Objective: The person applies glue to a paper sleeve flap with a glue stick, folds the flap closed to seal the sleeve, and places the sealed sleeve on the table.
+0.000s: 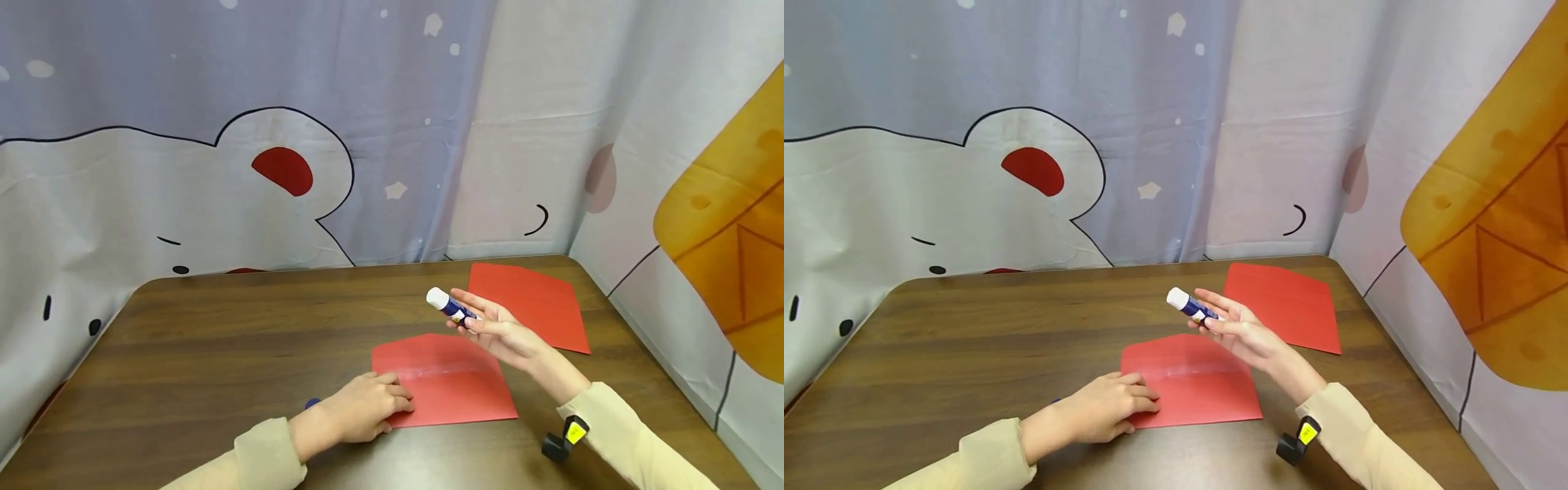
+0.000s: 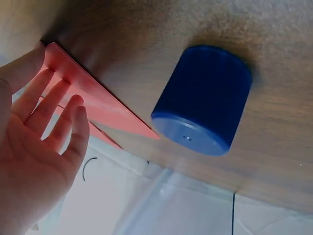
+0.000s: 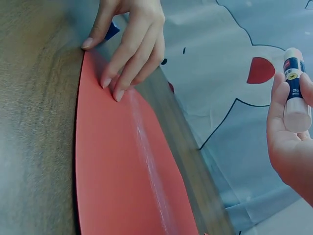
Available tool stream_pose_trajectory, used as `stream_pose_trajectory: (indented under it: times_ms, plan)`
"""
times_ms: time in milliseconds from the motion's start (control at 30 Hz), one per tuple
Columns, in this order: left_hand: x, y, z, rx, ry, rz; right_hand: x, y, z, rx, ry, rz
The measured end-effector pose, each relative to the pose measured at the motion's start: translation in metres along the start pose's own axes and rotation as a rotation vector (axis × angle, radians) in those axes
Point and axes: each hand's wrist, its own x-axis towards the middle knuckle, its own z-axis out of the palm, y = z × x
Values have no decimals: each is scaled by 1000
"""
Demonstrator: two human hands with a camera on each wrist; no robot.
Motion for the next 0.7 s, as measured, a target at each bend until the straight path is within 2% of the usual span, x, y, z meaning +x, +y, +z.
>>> stream_pose_trajectory:
  times_ms: [100,167,300,367,533,700]
  plan:
    - [3,-5,-7,5,-3,2,-5,-1,-1,-6,-13,-9]
    - [8,-12,-14,-24,-6,-28,-8,-1,-2,-9,-21,-16]
    - [27,-36,-29,-141,-18,-170,-15,-1,-5,-22,-35,-39]
    - [39,-47,-31,-207,-33,-247,-19,-1,-5,-22,-42,-49]
    - [61,-62,-22,-320,-128,-371,-27,1,-5,-24,-58,-58]
    - [70,-63,-10,-323,-192,-424,-34,2,-5,-43,-79,-69]
